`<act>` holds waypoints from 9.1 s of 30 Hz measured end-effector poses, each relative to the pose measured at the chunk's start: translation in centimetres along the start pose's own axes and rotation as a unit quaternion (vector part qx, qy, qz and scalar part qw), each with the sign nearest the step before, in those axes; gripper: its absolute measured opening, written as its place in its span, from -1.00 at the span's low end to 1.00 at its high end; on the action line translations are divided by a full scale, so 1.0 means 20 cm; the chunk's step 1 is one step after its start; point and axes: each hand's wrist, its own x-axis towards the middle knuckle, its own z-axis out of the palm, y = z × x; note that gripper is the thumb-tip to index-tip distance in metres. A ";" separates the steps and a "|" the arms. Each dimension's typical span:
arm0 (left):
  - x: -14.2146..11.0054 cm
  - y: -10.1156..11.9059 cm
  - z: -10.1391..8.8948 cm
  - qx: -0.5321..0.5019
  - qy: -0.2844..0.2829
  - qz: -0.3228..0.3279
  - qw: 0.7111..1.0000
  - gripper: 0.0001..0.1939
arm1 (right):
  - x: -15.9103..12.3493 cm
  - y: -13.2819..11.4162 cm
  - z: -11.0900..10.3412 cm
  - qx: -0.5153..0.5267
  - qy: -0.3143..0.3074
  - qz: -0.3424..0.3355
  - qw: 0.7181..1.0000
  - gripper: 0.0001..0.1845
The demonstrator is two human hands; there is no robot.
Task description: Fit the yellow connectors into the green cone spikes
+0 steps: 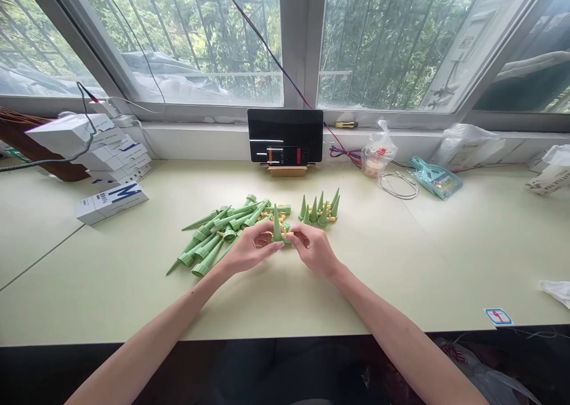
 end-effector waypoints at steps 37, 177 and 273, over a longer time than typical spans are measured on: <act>0.00 -0.01 -0.01 -0.077 -0.013 -0.032 0.996 -0.65 | -0.01 0.01 0.00 0.031 0.017 -0.034 0.999 -0.88; 0.00 -0.03 -0.01 -0.012 -0.002 -0.006 1.000 -0.68 | 0.01 0.02 0.01 -0.016 -0.043 0.018 0.999 -0.63; 0.00 -0.02 0.00 -0.011 0.012 -0.005 1.000 -0.64 | 0.00 0.03 0.01 0.000 -0.042 0.000 0.999 -0.73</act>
